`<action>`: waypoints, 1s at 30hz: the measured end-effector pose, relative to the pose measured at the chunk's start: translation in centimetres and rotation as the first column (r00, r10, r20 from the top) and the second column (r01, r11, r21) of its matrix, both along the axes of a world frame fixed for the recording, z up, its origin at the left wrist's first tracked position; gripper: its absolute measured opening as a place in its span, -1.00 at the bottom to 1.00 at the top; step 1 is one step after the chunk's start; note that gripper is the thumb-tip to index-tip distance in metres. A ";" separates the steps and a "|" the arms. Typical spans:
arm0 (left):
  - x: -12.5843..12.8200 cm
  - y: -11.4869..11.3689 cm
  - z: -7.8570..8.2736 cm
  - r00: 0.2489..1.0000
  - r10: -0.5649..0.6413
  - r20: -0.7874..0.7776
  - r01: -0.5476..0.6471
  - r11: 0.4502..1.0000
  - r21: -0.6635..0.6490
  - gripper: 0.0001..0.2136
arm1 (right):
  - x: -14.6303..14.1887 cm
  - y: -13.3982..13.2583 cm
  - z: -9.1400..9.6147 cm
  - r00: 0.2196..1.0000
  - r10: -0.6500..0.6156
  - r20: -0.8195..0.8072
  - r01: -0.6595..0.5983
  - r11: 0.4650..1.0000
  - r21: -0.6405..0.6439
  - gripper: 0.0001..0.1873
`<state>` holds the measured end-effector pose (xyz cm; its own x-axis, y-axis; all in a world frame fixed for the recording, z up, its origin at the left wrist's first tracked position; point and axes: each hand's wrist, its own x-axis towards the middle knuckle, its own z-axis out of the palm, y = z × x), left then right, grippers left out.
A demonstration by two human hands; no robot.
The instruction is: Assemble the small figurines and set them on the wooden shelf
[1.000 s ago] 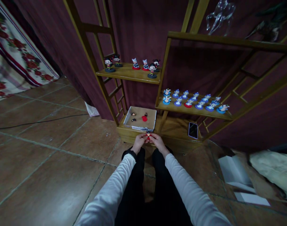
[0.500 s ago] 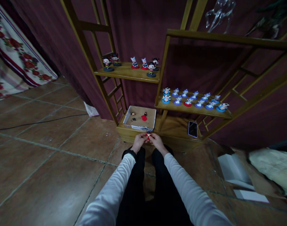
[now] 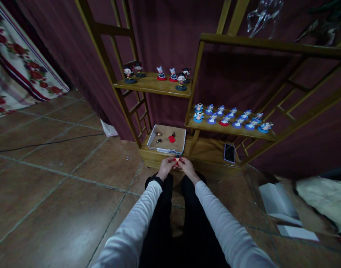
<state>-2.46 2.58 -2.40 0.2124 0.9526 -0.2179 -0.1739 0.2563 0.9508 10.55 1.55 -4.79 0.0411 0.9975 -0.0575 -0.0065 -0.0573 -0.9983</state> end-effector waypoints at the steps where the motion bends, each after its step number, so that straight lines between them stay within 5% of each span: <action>1: 0.0 0.0 0.0 1.000 0.004 0.008 -0.004 1.000 -0.008 -0.72 | 0.0 0.0 0.2 1.000 0.001 -0.026 -0.001 1.000 -0.005 -0.68; 14: -0.4 0.0 0.5 0.988 -0.057 0.145 0.064 0.997 -0.045 -0.58 | 0.4 -0.5 1.7 0.960 -0.059 -0.275 0.037 0.996 -0.084 -0.59; 30: -0.1 -0.5 1.0 0.997 -0.027 0.067 0.024 0.999 0.044 -0.53 | 0.6 -0.9 2.2 0.957 0.074 -0.280 -0.084 0.996 -0.026 -0.55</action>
<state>-2.60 2.06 -1.40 0.2499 0.9547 -0.1614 -0.2317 0.2208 0.9474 11.18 0.66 -2.57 -0.0605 0.9939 -0.0923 -0.2777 -0.1056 -0.9548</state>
